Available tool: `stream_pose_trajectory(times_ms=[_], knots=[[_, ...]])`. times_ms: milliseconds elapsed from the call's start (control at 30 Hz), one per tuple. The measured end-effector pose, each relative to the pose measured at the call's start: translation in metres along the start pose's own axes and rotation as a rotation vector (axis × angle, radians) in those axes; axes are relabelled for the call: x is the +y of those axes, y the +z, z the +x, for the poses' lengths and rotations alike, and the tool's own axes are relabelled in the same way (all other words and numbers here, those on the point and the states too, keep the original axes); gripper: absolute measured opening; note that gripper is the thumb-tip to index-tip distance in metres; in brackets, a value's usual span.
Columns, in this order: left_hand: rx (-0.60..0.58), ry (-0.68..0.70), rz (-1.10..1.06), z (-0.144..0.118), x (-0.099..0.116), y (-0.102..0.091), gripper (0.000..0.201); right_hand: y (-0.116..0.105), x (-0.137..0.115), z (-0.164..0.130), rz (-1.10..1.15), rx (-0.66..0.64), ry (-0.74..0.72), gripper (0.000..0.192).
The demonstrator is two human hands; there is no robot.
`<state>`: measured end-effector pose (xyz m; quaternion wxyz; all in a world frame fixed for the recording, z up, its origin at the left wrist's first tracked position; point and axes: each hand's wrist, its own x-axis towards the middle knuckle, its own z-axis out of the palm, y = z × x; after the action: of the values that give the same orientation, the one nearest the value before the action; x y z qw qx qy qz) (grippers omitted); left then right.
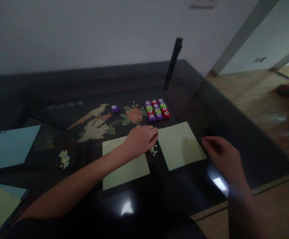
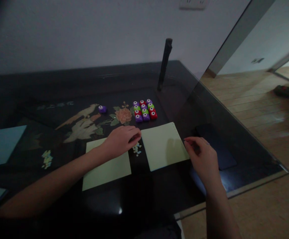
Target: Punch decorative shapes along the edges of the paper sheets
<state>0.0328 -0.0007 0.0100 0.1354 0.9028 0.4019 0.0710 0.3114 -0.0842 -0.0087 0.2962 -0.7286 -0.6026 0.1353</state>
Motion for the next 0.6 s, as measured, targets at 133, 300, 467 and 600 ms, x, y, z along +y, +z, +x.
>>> stream_pose_trajectory(times_ms=[133, 300, 467, 600], knots=[[0.021, -0.089, -0.033, -0.041, -0.025, -0.009, 0.018, -0.003, -0.019, 0.007, 0.027, -0.029, -0.043, 0.022], [0.08, -0.302, -0.09, -0.097, -0.067, -0.021, 0.019, 0.01, -0.048, 0.02, 0.031, -0.156, -0.239, 0.017], [0.102, -0.429, -0.121, -0.13, -0.086, -0.023, 0.018, 0.034, -0.08, 0.032, -0.046, -0.341, -0.434, 0.015], [0.056, -0.42, -0.105, -0.137, -0.087, -0.02, 0.018, 0.055, -0.101, 0.038, -0.11, -0.474, -0.534, 0.013]])
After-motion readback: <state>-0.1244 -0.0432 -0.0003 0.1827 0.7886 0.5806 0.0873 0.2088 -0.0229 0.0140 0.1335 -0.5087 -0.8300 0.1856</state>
